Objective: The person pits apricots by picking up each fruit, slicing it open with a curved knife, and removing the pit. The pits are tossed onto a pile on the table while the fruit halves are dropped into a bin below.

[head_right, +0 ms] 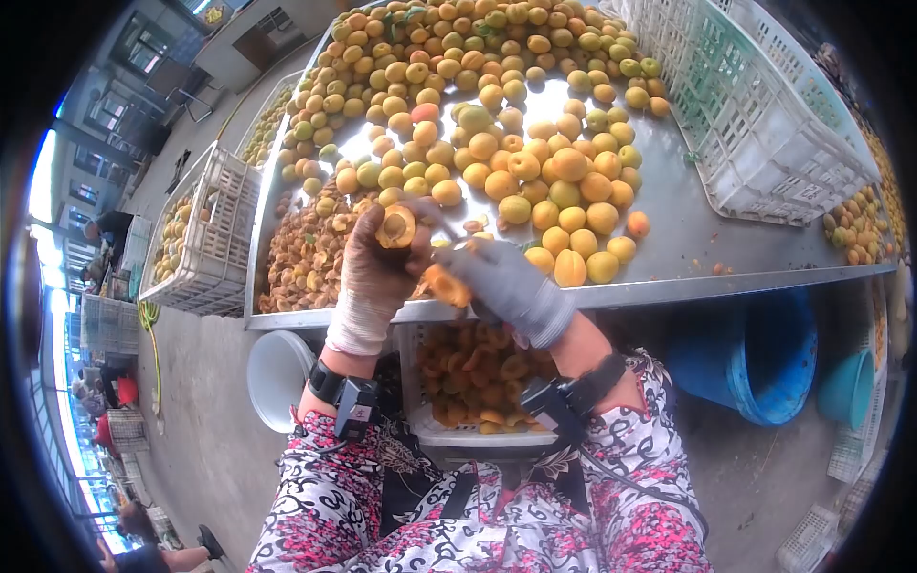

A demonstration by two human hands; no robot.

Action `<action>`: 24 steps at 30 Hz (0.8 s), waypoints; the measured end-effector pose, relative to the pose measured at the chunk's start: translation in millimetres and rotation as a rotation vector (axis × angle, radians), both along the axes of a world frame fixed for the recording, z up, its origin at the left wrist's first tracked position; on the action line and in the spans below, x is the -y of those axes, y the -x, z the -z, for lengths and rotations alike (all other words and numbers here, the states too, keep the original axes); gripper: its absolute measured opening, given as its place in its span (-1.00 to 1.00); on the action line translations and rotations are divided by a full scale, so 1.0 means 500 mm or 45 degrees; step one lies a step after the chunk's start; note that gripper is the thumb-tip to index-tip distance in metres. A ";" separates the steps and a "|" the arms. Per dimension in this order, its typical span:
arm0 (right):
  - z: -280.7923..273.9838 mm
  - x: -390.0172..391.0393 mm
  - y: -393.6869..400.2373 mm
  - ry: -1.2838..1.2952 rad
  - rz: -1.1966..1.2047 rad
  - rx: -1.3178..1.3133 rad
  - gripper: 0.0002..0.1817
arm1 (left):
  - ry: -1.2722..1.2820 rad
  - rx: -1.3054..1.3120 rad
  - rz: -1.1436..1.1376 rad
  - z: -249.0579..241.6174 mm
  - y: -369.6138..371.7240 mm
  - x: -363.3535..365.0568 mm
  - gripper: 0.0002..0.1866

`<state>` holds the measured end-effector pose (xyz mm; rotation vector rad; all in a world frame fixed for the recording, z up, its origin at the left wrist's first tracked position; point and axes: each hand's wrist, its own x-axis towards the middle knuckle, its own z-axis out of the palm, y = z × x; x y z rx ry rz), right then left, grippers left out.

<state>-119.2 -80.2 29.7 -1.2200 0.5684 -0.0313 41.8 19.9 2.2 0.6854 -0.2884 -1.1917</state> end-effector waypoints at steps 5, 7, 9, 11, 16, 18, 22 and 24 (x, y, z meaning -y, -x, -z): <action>0.006 -0.040 -0.024 0.628 -0.328 -0.075 -0.52 | -0.142 0.003 -0.089 0.009 -0.010 -0.007 -0.38; 0.035 -0.034 -0.024 0.588 -0.135 0.126 -0.52 | -0.255 -0.095 -0.141 0.003 -0.014 -0.006 -0.39; 0.032 -0.014 -0.018 0.600 -0.070 0.081 -0.56 | -0.071 -0.045 0.044 0.025 -0.033 -0.009 -0.40; -0.006 0.002 -0.005 0.235 0.046 0.159 -0.63 | -0.177 -0.150 -0.156 0.014 -0.014 0.006 -0.41; 0.007 0.048 0.004 -0.046 0.460 0.594 -0.74 | 0.012 -0.072 0.114 0.024 0.026 0.016 -0.43; 0.002 0.067 0.003 -0.279 0.671 0.946 -0.69 | -0.062 0.016 0.114 0.010 0.067 0.024 -0.43; -0.022 0.086 0.015 -0.253 0.781 1.111 -0.62 | -0.136 -0.060 0.212 0.012 0.116 0.033 -0.37; -0.048 0.066 0.014 -0.153 0.852 1.052 -0.58 | -0.196 -0.082 0.196 0.000 0.139 0.037 -0.45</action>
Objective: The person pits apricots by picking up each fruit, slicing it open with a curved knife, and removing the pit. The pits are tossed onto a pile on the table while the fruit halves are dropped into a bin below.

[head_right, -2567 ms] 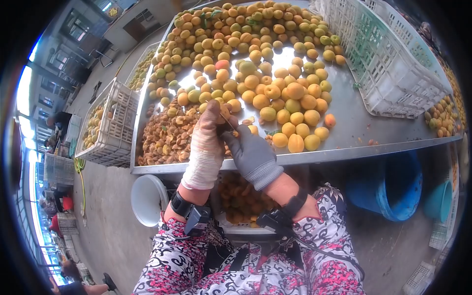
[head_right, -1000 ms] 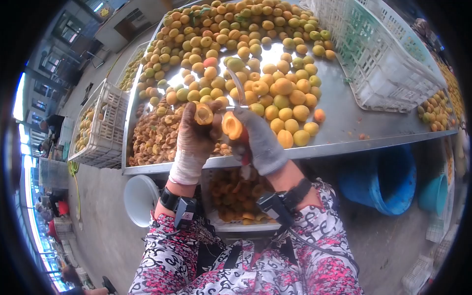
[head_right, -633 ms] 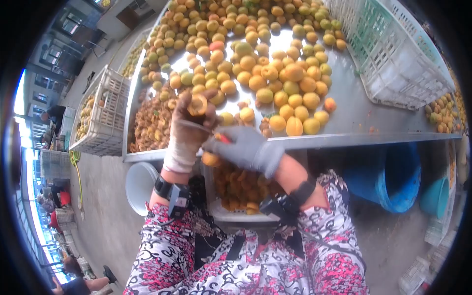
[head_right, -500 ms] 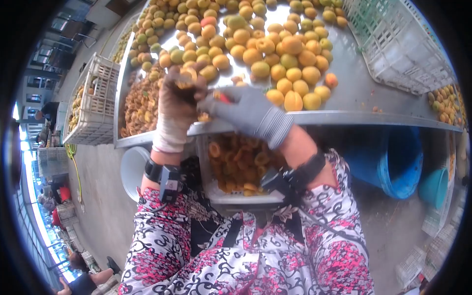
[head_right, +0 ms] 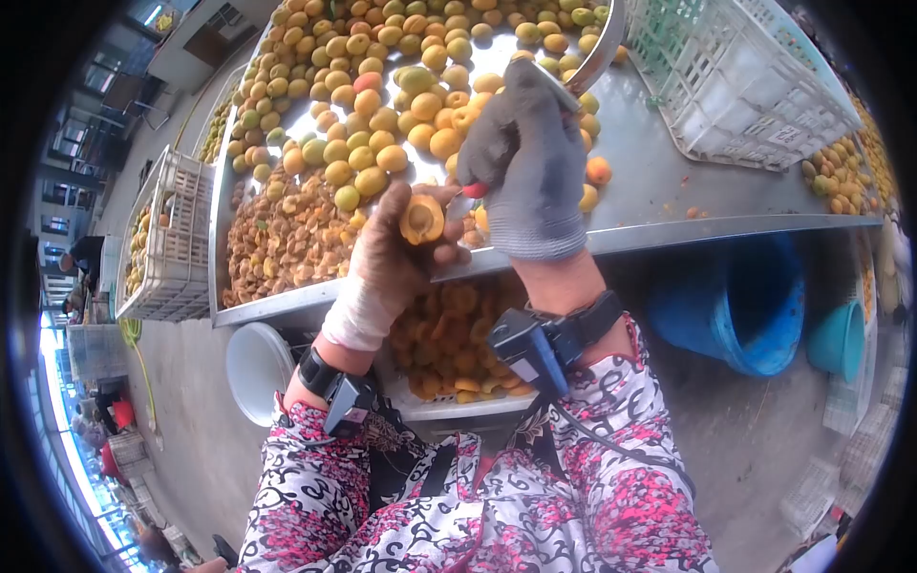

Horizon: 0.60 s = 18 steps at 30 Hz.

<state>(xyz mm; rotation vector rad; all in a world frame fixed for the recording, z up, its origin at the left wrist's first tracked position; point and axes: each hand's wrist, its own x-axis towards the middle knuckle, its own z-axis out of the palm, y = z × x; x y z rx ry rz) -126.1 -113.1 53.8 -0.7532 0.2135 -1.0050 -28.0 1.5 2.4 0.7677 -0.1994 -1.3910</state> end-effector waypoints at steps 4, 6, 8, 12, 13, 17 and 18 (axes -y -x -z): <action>-0.010 -0.020 -0.009 0.046 0.107 -0.136 -0.57 | 0.045 -0.083 0.031 0.011 0.008 0.002 -0.59; -0.016 -0.031 -0.011 0.103 0.130 -0.197 -0.60 | 0.036 -0.041 0.040 0.009 0.009 0.003 -0.59; -0.016 -0.041 -0.015 0.111 0.160 -0.223 -0.61 | 0.027 0.000 0.046 0.002 0.013 0.004 -0.58; -0.016 -0.068 -0.030 0.248 0.355 -0.395 -0.67 | -0.036 0.711 -0.142 -0.008 0.038 0.011 -0.63; -0.013 -0.071 -0.033 0.344 0.446 -0.464 -0.68 | 0.048 1.388 -0.206 -0.007 0.040 0.011 -0.65; -0.004 -0.049 -0.035 -0.019 0.152 -0.201 -0.57 | -0.015 0.198 -0.085 -0.012 0.025 0.008 -0.72; 0.001 -0.033 -0.033 -0.071 0.113 -0.082 -0.51 | -0.008 0.090 -0.068 -0.021 0.025 0.003 -0.75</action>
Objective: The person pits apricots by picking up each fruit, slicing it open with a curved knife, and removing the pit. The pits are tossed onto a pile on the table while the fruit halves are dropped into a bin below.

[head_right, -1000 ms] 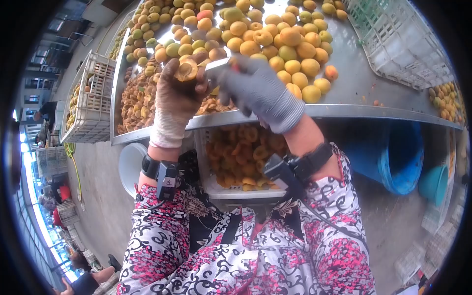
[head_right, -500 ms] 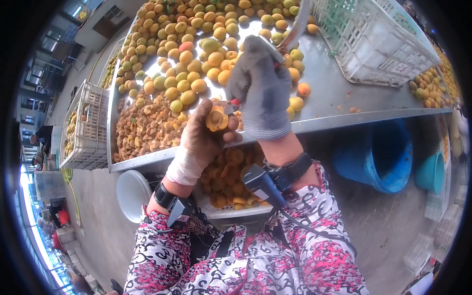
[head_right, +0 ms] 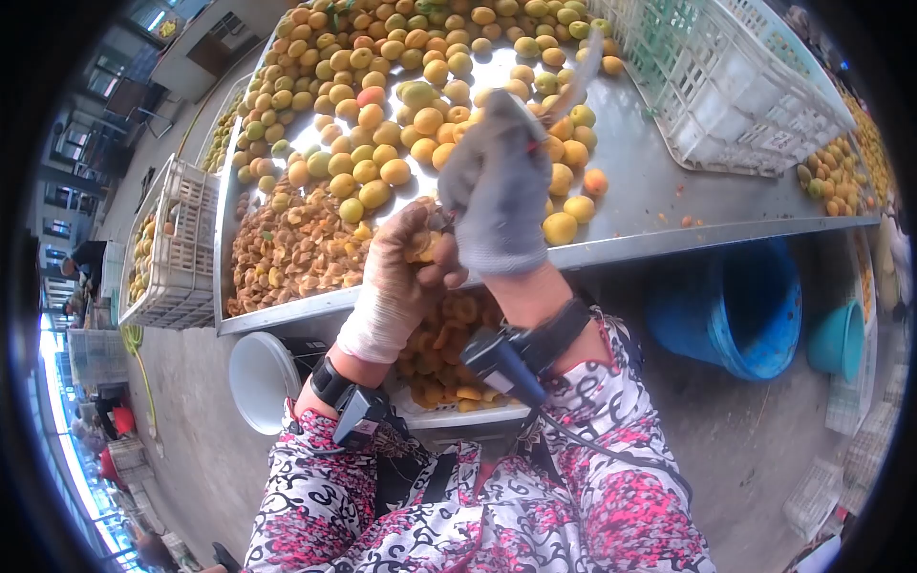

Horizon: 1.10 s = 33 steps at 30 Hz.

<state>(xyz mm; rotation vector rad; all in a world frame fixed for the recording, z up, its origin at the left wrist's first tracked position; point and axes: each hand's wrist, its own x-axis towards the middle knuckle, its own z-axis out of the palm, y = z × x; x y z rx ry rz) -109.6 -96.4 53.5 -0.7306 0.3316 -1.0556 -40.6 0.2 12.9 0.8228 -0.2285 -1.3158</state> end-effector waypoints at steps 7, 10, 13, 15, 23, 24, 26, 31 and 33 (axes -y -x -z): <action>0.040 0.034 -0.013 -0.381 -0.038 0.185 -0.52 | 0.196 -0.485 0.185 0.011 -0.019 -0.009 -0.80; 0.028 0.028 -0.013 -0.184 -0.033 0.122 -0.56 | 0.114 -0.370 0.099 0.014 -0.013 0.002 -0.78; 0.002 -0.013 -0.023 -0.058 0.111 -0.165 -0.54 | -0.195 0.002 -0.093 -0.021 0.012 0.010 -0.76; 0.004 -0.014 -0.024 -0.036 0.124 -0.176 -0.55 | -0.097 0.129 -0.056 -0.008 0.006 0.007 -0.73; 0.053 -0.014 -0.009 1.219 0.410 -0.694 -0.81 | 0.144 -0.661 0.403 0.022 -0.046 -0.002 -0.77; 0.043 -0.045 -0.018 1.127 0.415 -0.517 -0.81 | 0.144 -0.661 0.402 0.029 -0.047 0.000 -0.77; 0.019 -0.059 -0.019 1.337 0.113 -0.418 -0.82 | 0.037 -0.467 0.226 0.039 -0.046 0.005 -0.79; 0.021 -0.058 -0.022 1.402 0.023 -0.488 -0.85 | -0.208 0.033 -0.203 0.063 -0.047 0.023 -0.83; 0.017 -0.045 -0.012 0.805 0.211 -0.381 -0.85 | -0.308 -0.604 -0.147 0.060 -0.075 0.042 -0.87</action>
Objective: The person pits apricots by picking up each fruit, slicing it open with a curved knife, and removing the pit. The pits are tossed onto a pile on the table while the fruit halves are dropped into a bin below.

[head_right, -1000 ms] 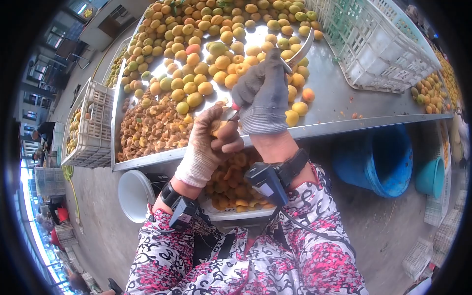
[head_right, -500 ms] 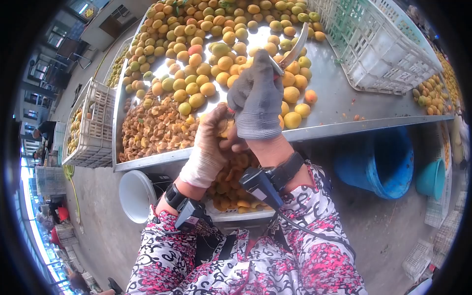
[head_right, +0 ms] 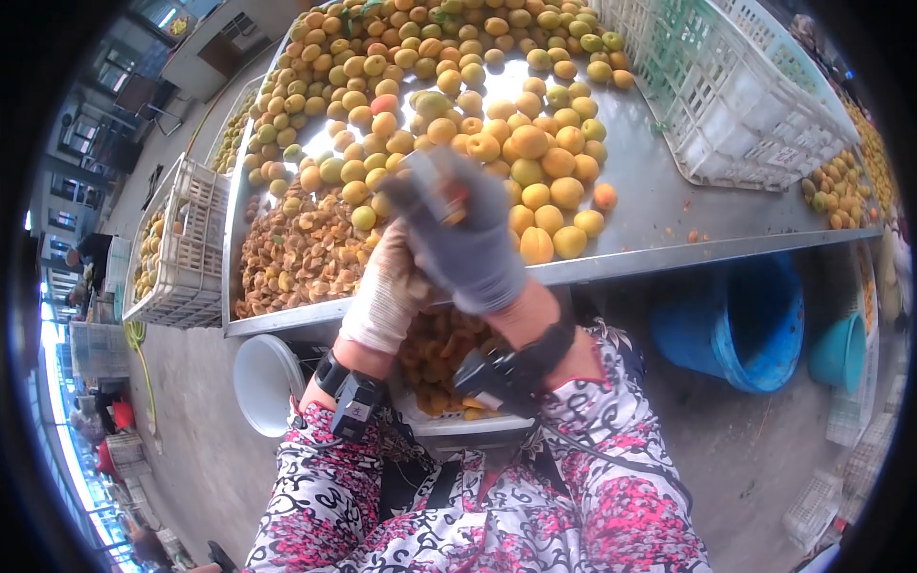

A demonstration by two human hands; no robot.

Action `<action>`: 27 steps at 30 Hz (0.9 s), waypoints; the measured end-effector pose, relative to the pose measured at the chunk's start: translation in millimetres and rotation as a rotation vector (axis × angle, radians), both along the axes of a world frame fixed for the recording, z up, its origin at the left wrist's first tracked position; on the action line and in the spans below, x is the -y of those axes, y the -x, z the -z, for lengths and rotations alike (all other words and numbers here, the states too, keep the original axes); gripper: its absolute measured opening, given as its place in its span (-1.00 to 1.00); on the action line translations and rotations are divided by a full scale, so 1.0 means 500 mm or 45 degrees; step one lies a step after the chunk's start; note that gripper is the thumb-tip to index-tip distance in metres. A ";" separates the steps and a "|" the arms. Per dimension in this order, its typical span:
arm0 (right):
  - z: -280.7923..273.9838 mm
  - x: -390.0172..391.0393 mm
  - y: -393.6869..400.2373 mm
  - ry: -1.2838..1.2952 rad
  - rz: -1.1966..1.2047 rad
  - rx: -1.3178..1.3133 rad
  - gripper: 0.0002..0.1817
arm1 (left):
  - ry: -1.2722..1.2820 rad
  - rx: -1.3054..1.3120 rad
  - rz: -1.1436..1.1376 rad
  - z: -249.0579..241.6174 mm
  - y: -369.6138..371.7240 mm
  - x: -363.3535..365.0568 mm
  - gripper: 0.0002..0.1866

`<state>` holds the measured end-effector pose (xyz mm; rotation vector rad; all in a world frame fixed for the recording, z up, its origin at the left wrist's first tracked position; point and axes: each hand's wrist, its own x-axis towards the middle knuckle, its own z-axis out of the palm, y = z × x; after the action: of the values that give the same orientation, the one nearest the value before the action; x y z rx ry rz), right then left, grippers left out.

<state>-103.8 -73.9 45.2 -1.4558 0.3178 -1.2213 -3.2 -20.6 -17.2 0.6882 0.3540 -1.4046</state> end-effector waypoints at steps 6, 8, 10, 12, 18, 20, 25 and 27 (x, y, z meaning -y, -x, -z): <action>0.075 0.064 -0.009 -0.076 -0.265 -0.501 -0.69 | 0.449 -0.036 0.168 0.027 -0.057 -0.025 -0.79; 0.057 0.027 -0.010 0.153 -0.118 -0.740 -0.62 | 0.154 0.386 -0.150 -0.022 -0.015 -0.013 -0.87; 0.075 0.017 -0.016 0.383 -0.198 -0.964 -0.70 | 0.098 0.344 -0.148 -0.024 -0.013 -0.019 -0.82; 0.081 0.021 -0.016 0.384 -0.151 -1.024 -0.69 | 0.132 0.348 -0.249 -0.031 -0.006 -0.011 -0.79; 0.109 0.115 0.002 0.106 -0.019 -0.812 -0.56 | 0.061 1.093 0.083 -0.065 -0.036 -0.082 -0.60; 0.062 0.146 0.038 0.121 -0.081 -1.068 -0.56 | 0.094 1.281 0.474 -0.106 -0.041 -0.102 -0.59; 0.085 0.185 0.100 0.357 -0.060 -1.721 -0.52 | 0.237 1.534 1.156 -0.153 -0.040 -0.138 -0.59; 0.106 0.180 0.116 0.463 -0.059 -1.814 -0.48 | 0.218 1.554 1.122 -0.151 -0.027 -0.138 -0.59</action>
<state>-161.9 -164.1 -7.7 -2.4476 1.0157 0.0184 10.3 48.3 58.1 1.4957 -1.1359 -1.4831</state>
